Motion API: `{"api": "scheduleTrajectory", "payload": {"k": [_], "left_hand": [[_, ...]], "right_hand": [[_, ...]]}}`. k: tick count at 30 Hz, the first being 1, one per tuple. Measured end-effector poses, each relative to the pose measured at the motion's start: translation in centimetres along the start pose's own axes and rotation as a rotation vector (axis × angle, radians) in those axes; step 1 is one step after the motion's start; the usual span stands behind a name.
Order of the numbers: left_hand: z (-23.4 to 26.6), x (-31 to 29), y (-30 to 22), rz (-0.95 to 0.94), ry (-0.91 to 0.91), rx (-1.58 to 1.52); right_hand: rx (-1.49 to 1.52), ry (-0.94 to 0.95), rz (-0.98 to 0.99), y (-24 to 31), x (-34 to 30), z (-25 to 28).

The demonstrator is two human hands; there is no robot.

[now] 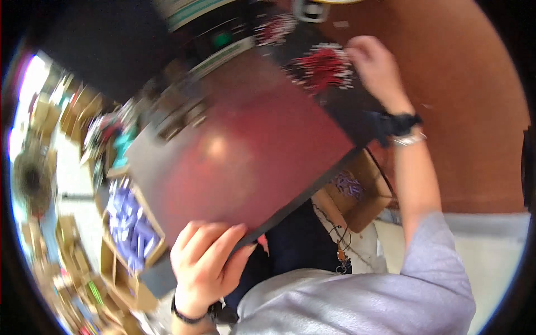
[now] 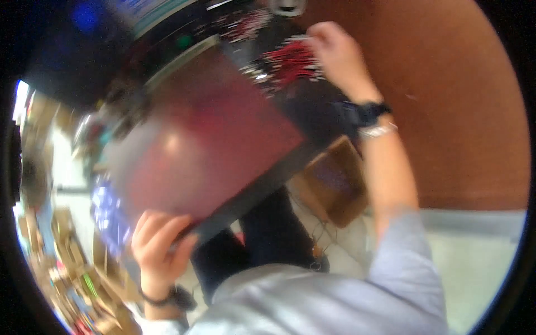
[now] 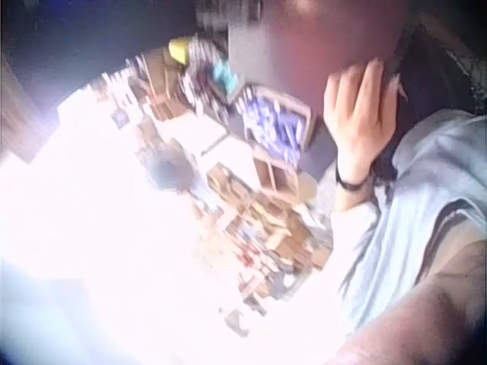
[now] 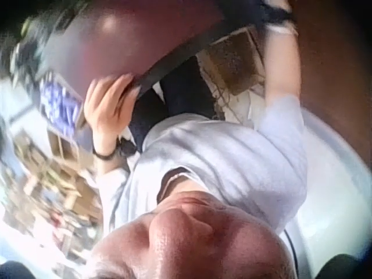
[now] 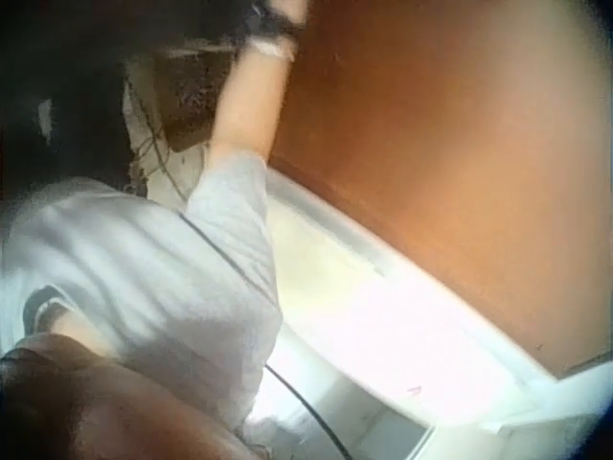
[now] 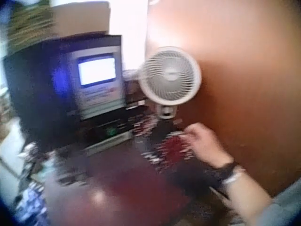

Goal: Spot welding electrical wire connectors onto individual cylindrical battery cells using a specialized industrial machine.

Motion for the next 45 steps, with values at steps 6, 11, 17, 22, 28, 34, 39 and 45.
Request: {"api": "scheduleTrajectory", "payload": {"k": [6, 11, 17, 22, 28, 34, 39, 45], "left_hand": [[1.8, -3.2, 1.1, -0.028, -0.15, -0.217], [7.2, -9.7, 4.0, 0.216, -0.326, 0.042], [10.2, -13.2, 12.9, 0.59, -0.198, 0.495], [8.3, -11.3, 15.7, 0.621, 0.026, 0.603], [10.1, -10.6, 13.4, 0.611, 0.039, 0.604], [11.2, -8.5, 9.3, 0.454, -0.185, -0.15], [6.5, -3.9, 8.4, 0.293, -0.235, -1.136], [2.7, -1.3, 7.4, 0.21, -0.205, -1.629]], "right_hand": [[0.479, -0.168, -0.191, 2.7, -1.6, 4.9], [0.311, -0.016, -0.127, 6.2, -5.5, 5.7], [0.341, 0.119, -0.084, 10.9, -7.5, 4.2], [0.377, 0.181, -0.006, 15.2, -7.6, 3.1], [0.407, 0.232, -0.018, 15.9, -8.3, 2.3], [0.619, 0.276, 0.05, 16.9, -7.8, 1.2], [0.882, 0.288, -0.107, 17.3, -7.2, -0.5], [1.009, 0.326, -0.041, 18.8, -5.9, -1.4]]}}
Point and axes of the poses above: each hand's wrist, its own x-axis towards the middle knuckle, its own z-axis out of the back of the hand, y = z × x, the point moved 8 cm from there along x, towards the middle knuckle, and after that the axes turned 8 degrees about y, right-handed, at the moved point
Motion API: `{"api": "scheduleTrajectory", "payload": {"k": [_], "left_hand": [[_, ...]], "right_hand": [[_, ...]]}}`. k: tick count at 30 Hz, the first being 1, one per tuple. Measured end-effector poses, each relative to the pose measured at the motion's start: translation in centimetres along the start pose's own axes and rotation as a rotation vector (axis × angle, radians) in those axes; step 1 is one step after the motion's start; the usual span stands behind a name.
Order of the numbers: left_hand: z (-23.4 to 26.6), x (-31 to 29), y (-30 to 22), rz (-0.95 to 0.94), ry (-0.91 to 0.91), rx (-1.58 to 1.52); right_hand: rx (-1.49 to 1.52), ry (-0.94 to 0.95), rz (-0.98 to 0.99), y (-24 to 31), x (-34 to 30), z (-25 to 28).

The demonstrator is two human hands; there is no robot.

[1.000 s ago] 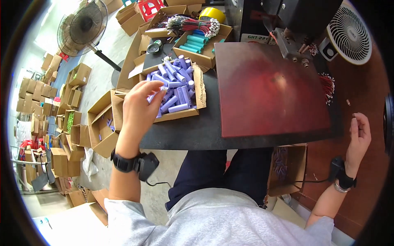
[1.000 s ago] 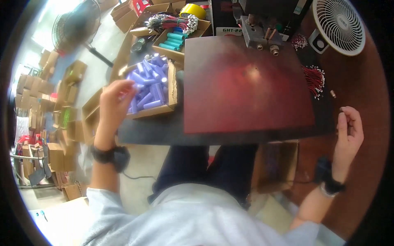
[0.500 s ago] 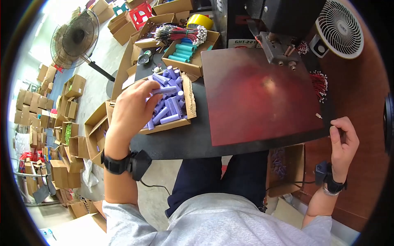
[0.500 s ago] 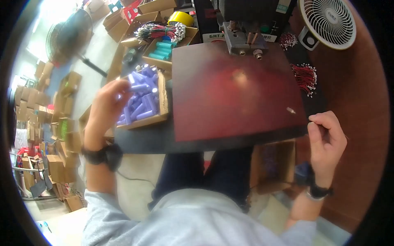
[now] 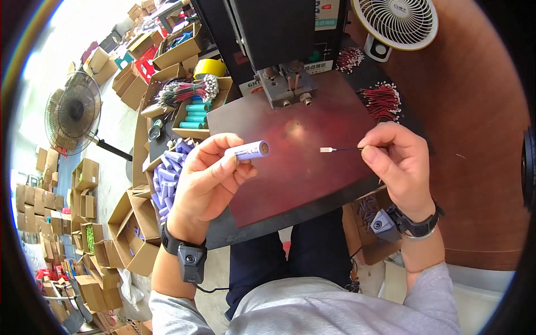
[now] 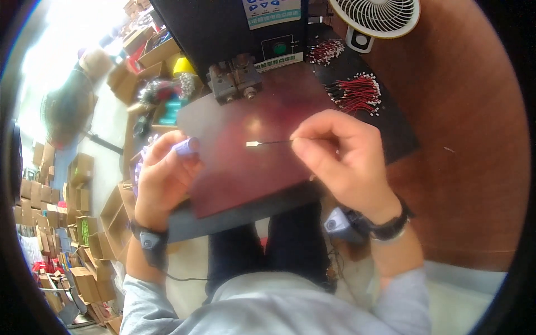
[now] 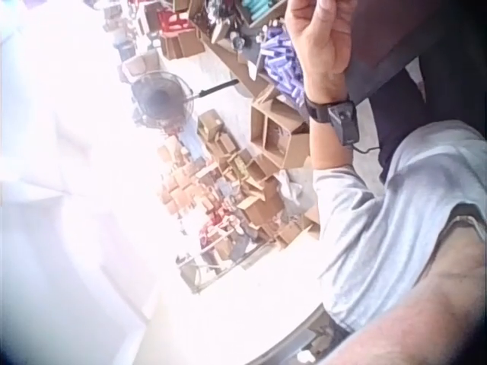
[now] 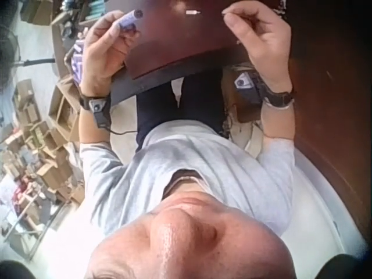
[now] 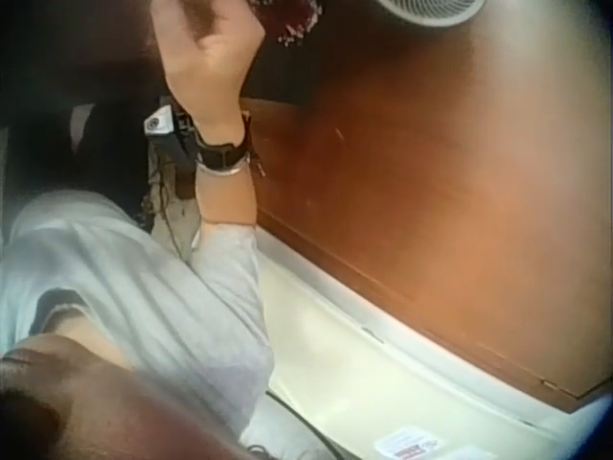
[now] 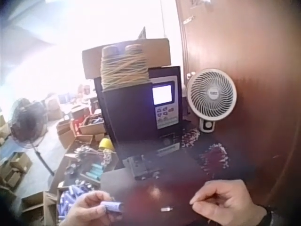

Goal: Spot welding electrical wire connectors onto individual cylindrical battery cells using a specialized industrial machine.

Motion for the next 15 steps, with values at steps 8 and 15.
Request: {"api": "scheduleTrajectory", "payload": {"k": [8, 15], "left_hand": [[-0.1, 0.6, 1.0, 0.012, 0.027, -0.131], [-0.6, 1.0, 0.4, -0.025, -0.117, 0.171]], "right_hand": [[0.03, 0.107, 0.057, -0.3, 1.2, -1.4], [-0.052, 0.131, 0.11, -0.3, 2.2, -1.0]]}}
Point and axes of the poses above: each hand's wrist, its own x-axis towards the middle knuckle, its own z-axis out of the back of the hand, y = z × x, the point moved 8 cm from there along x, towards the middle knuckle, and after that the axes turned 8 degrees about y, right-handed, at the moved point
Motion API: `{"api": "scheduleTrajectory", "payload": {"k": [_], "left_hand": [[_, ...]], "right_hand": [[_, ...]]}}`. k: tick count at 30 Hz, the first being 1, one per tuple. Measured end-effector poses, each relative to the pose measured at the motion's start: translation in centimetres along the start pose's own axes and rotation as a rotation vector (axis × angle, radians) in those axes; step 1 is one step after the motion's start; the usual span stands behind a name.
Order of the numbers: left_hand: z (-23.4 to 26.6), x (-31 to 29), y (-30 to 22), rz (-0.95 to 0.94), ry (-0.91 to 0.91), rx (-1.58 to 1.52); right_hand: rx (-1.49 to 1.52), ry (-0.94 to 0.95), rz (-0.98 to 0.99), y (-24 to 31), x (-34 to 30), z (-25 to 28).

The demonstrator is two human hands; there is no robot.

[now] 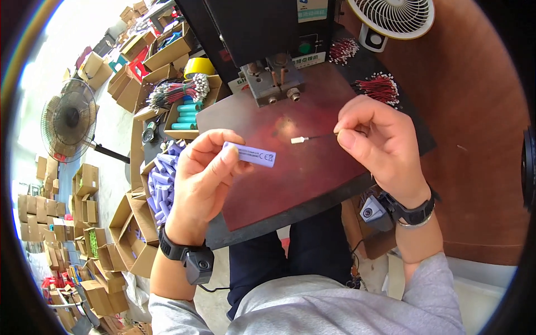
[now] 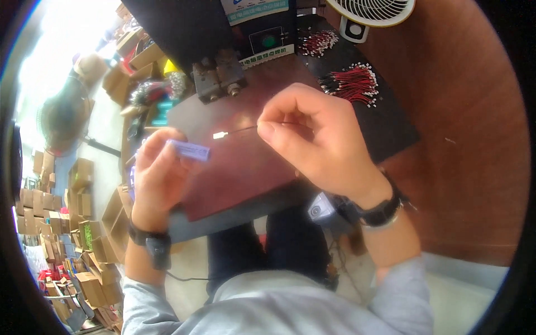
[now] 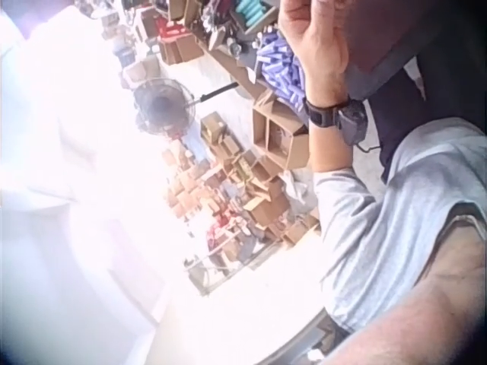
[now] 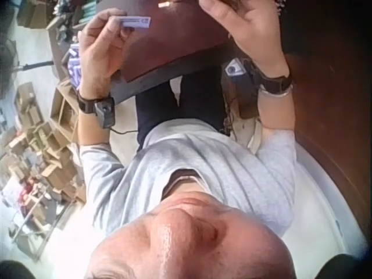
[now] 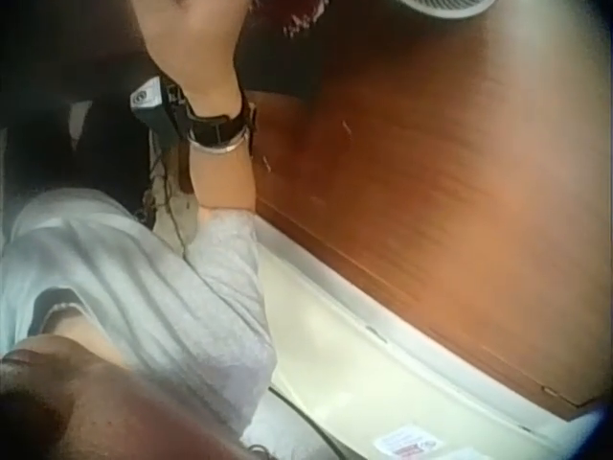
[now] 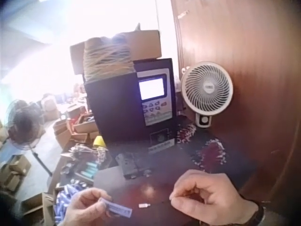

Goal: Spot welding electrical wire connectors onto individual cylindrical battery cells using a specialized industrial machine.

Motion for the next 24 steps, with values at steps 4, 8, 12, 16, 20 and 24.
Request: {"api": "scheduleTrajectory", "payload": {"k": [4, 8, 12, 16, 20, 24], "left_hand": [[-0.3, 1.7, -0.8, 0.001, -0.033, 0.542], [-1.2, 4.2, -1.0, -0.058, -0.108, 1.322], [-1.2, 5.9, -0.1, -0.085, -0.082, 1.289], [-0.9, 5.5, 0.9, -0.04, -0.021, 1.13], [-1.7, 5.9, 0.3, -0.15, 0.021, 1.275], [-1.7, 6.4, 0.5, -0.129, 0.007, 1.235]], "right_hand": [[-0.044, -0.016, 0.02, -0.6, 1.1, 0.6], [-0.092, 0.03, -0.047, -2.7, 2.8, 0.7], [-0.025, 0.092, -0.207, -5.4, 4.0, 0.1], [0.148, 0.126, -0.236, -6.4, 4.5, -0.2], [0.42, 0.12, -0.346, -7.9, 4.4, -0.9], [0.612, 0.077, -0.43, -9.1, 4.4, -1.0]]}}
Point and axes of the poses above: each hand's wrist, its own x-axis towards the middle knuckle, its own z-axis out of the back of the hand, y = z × x, the point moved 8 cm from there along x, towards the middle knuckle, and after that the axes turned 8 degrees about y, right-handed, at the moved point
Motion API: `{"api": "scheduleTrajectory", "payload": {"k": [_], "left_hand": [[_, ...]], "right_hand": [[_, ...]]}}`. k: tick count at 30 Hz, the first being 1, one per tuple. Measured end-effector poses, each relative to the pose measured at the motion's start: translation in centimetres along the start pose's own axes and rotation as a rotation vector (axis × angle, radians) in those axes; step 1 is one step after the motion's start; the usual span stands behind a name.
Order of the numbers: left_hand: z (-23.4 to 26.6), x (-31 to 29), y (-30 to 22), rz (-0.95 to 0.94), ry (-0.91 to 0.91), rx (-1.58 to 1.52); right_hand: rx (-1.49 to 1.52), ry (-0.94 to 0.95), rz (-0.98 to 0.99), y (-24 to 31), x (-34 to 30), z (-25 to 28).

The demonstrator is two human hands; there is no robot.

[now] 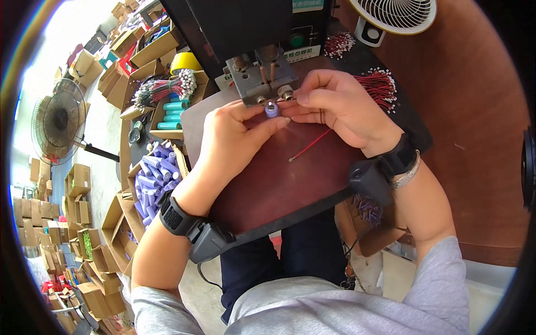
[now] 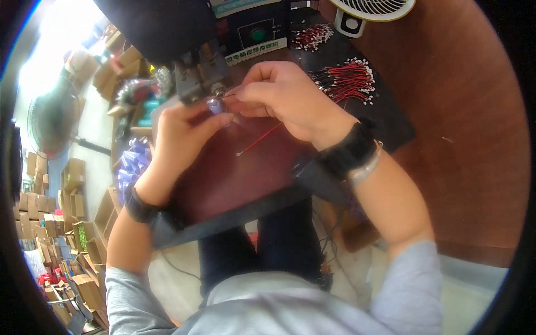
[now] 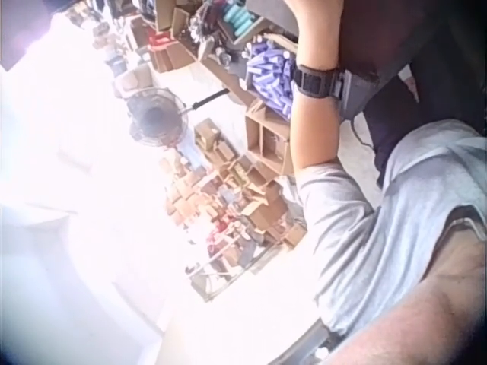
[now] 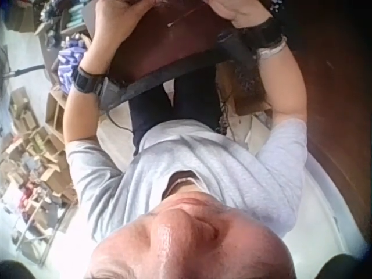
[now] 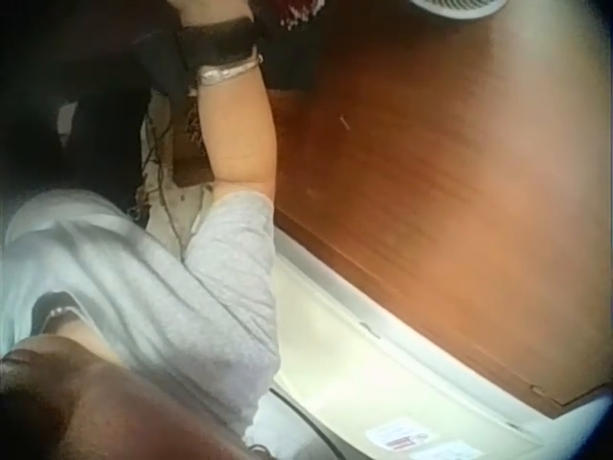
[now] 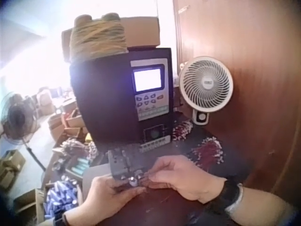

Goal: Spot welding electrical wire connectors onto individual cylindrical battery cells using a specialized industrial machine.

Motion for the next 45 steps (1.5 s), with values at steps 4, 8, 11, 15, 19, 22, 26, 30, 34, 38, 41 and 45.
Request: {"api": "scheduleTrajectory", "payload": {"k": [4, 8, 11, 15, 19, 22, 26, 30, 34, 38, 41, 45], "left_hand": [[-0.1, 0.0, 0.1, 0.018, -0.005, 0.031], [-0.3, 0.0, 0.6, 0.043, -0.013, 0.007], [-0.2, 0.1, 0.3, -0.003, -0.026, 0.053], [-0.2, 0.2, 0.2, -0.01, -0.026, 0.131], [-0.2, 0.3, 0.2, -0.004, -0.039, 0.131], [0.0, 0.2, -0.1, -0.025, -0.053, 0.165], [-0.2, 0.4, 0.6, 0.059, -0.018, 0.112], [-0.2, 0.6, 0.7, 0.043, -0.033, 0.055], [-0.2, 0.5, 0.7, 0.044, -0.051, 0.099], [-0.2, 0.5, 0.8, 0.055, -0.04, 0.141], [-0.2, 0.6, 0.9, 0.057, -0.043, 0.118], [-0.3, 0.6, 1.1, 0.069, -0.041, 0.12]], "right_hand": [[-0.03, 0.043, -0.039, -0.3, 0.0, 0.2], [-0.019, 0.073, -0.018, -0.2, -0.1, 0.2], [0.02, 0.056, -0.028, -0.2, -0.2, 0.1], [0.057, 0.02, -0.04, -0.2, -0.2, 0.3], [0.062, 0.018, -0.055, -0.3, 0.0, 0.4], [0.057, 0.032, -0.055, -0.4, 0.1, 0.4], [0.045, 0.03, -0.046, -0.4, 0.1, 0.7], [0.004, 0.054, -0.037, -0.4, 0.2, 0.8], [-0.004, 0.063, -0.028, -0.3, 0.2, 0.7], [-0.001, 0.049, -0.014, 0.0, 0.1, 0.6], [0.001, 0.057, -0.014, 0.0, 0.1, 0.5], [0.006, 0.047, 0.001, 0.0, 0.1, 0.6]]}}
Point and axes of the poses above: each hand's wrist, its own x-axis towards the middle knuckle, its own z-axis out of the back of the hand, y = z × x, the point moved 8 cm from there along x, towards the middle knuckle, and after that the axes turned 8 degrees about y, right-handed, at the moved point
